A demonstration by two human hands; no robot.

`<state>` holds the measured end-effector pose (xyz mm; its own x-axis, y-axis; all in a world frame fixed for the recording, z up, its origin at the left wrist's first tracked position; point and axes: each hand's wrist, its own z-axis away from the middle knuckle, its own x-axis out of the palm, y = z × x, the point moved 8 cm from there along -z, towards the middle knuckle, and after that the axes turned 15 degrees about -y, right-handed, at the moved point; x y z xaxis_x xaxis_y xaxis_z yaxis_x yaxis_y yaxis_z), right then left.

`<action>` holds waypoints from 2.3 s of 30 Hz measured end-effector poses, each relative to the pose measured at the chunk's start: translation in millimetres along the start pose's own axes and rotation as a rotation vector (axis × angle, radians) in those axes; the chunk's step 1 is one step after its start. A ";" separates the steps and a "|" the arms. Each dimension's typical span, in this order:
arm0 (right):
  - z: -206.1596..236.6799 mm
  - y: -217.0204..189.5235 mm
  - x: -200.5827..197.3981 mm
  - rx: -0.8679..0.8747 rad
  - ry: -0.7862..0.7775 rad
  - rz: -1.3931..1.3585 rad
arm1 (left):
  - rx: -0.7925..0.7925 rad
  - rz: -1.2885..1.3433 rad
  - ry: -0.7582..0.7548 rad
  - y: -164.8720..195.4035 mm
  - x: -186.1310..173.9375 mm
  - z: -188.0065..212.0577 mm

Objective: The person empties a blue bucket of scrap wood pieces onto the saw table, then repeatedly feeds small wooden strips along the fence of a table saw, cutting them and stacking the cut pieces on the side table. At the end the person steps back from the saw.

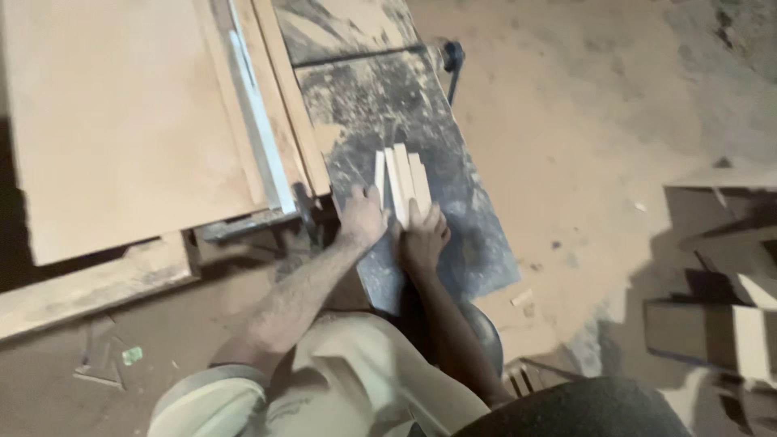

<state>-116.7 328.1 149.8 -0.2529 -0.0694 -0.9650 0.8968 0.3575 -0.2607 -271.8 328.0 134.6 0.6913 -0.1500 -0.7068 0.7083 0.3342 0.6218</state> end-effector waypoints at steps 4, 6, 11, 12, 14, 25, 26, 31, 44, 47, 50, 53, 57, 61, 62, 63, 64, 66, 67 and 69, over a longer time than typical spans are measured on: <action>-0.3 7.3 9.0 0.038 0.003 -0.032 | 0.062 0.063 0.067 2.3 -10.8 13.7; 1.3 9.9 11.8 0.048 0.004 -0.033 | 0.139 0.167 0.156 -1.3 -30.5 39.0; -2.2 16.5 18.9 0.027 0.031 0.000 | 0.080 0.217 0.483 -61.3 -102.2 126.5; -2.7 17.6 20.8 0.022 0.040 0.023 | 0.022 0.166 0.482 -81.1 -116.5 126.9; -5.3 16.1 25.0 -0.008 0.062 0.070 | 0.012 0.091 0.550 -113.1 -142.3 118.8; -7.9 15.6 23.7 -0.084 0.126 0.104 | -0.027 -0.128 0.144 -157.2 -126.7 10.9; -7.9 14.8 23.8 -0.088 0.134 0.121 | -0.003 -0.178 0.171 -153.3 -130.7 12.6; -7.4 9.9 23.2 -0.095 0.108 0.161 | -0.022 -0.387 0.090 -148.2 -135.1 4.1; -10.3 -4.5 15.9 -0.060 -0.082 0.158 | -0.112 -0.401 -0.078 -186.2 -201.4 -100.1; -11.3 -15.2 7.7 -0.120 -0.065 0.157 | -0.091 -0.397 -0.060 -195.8 -216.8 -121.6; -11.9 -22.3 1.7 -0.100 -0.038 0.168 | -0.075 -0.460 -0.028 -203.9 -234.6 -145.4; -15.2 -21.2 3.2 -0.038 -0.092 0.171 | -0.071 -0.475 -0.021 -215.1 -249.8 -172.2; -15.4 -24.7 0.3 -0.017 -0.074 0.192 | -0.042 -0.433 -0.002 -237.0 -269.2 -212.5; -17.5 -30.6 -8.4 0.003 -0.061 0.164 | -0.067 -0.437 -0.008 -256.1 -298.5 -263.0; -16.5 -31.5 -11.0 0.027 -0.064 0.154 | -0.058 -0.447 0.027 -256.1 -312.4 -275.9; -15.4 -34.4 -13.9 0.018 -0.049 0.125 | -0.044 -0.455 0.060 -254.6 -324.9 -287.0; -15.3 -35.3 -16.8 0.011 -0.036 0.100 | -0.035 -0.515 0.139 -253.8 -342.1 -292.4; -12.4 -32.4 -24.3 0.000 0.020 0.046 | -0.019 -0.561 0.292 -245.7 -361.1 -291.4; -11.4 -30.5 -27.9 -0.009 0.056 0.017 | 0.020 -0.522 0.395 -236.7 -364.5 -282.2; -5.8 -24.8 -30.4 -0.021 0.136 0.042 | 0.193 -0.474 0.547 -200.8 -338.8 -251.6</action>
<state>-133.4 326.8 185.8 -0.2633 0.0722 -0.9620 0.9001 0.3772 -0.2180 -684.2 545.8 164.3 0.1718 0.2638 -0.9492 0.9598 0.1724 0.2216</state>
